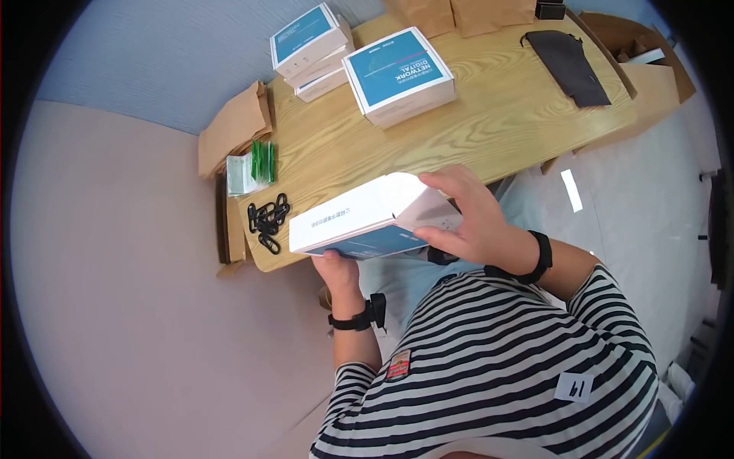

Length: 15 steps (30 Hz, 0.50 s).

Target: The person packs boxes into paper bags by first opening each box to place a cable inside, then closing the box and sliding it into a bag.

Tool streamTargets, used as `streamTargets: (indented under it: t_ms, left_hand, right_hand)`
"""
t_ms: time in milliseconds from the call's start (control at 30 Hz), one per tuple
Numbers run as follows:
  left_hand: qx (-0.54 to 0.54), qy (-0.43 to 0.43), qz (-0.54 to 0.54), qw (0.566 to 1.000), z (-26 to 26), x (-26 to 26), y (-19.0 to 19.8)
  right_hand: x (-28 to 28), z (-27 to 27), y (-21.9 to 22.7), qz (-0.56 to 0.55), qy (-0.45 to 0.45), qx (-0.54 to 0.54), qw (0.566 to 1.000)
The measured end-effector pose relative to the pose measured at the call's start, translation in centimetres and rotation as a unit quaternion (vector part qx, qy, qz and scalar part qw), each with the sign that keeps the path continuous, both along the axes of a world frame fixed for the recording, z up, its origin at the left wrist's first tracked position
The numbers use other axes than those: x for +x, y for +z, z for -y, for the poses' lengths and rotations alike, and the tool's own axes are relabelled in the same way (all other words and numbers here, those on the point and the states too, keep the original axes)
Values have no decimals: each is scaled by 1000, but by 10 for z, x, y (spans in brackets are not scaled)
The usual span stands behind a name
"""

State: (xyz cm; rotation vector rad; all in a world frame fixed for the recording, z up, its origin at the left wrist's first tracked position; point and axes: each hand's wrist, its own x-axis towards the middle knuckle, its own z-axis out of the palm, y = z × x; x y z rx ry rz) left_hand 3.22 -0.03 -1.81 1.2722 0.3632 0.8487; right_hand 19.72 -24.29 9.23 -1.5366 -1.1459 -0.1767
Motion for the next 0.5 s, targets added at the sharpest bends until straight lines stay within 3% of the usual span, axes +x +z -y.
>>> streamTargets:
  t_ms: [400,500]
  left_hand:
    - [2,12,12,1000,10,-4,11]
    - [-3,-13,3,1000,10,-7,3]
  right_hand:
    - [-7,2,8,-31,-15,60,998]
    - [-7,2,9,-109,15,26,994]
